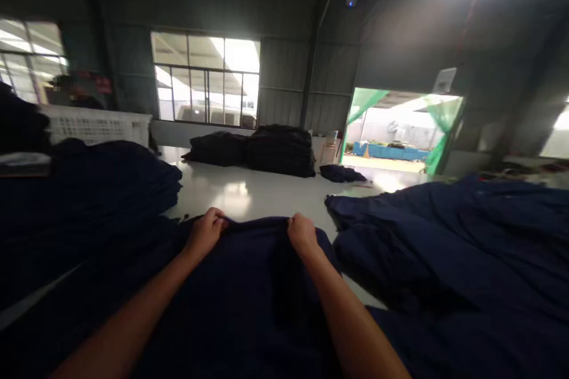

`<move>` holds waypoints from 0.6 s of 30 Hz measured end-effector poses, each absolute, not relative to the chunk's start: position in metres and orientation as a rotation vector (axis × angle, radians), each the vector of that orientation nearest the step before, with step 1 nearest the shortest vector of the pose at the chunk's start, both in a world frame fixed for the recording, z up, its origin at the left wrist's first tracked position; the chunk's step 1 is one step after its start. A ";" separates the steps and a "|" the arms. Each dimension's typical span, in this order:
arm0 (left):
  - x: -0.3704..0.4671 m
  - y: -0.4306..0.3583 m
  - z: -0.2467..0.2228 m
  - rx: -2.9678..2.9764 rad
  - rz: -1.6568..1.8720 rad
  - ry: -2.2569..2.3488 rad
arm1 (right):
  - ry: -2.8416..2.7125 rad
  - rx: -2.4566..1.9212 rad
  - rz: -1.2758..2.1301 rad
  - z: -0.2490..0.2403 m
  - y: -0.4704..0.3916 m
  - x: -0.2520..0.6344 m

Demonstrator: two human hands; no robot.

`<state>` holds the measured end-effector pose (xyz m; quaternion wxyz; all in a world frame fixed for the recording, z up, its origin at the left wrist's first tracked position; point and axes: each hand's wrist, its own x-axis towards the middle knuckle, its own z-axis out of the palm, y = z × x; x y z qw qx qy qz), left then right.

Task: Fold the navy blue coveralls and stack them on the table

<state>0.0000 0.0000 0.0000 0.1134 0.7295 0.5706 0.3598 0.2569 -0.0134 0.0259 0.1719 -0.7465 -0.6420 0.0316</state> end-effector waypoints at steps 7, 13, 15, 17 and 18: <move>0.014 0.006 -0.037 2.337 0.389 1.738 | -2.002 -2.065 0.140 -0.028 -0.014 0.228; 0.012 0.013 -0.036 2.371 0.167 1.746 | -1.820 -2.373 0.201 -0.037 -0.015 0.240; 0.013 0.014 -0.033 2.366 0.135 1.740 | -1.841 -2.372 0.269 -0.035 -0.015 0.245; 0.015 0.014 -0.027 2.354 0.088 1.733 | -1.877 -2.361 0.313 -0.031 -0.015 0.249; 0.016 0.012 -0.023 2.345 0.061 1.732 | -1.900 -2.367 0.346 -0.028 -0.015 0.250</move>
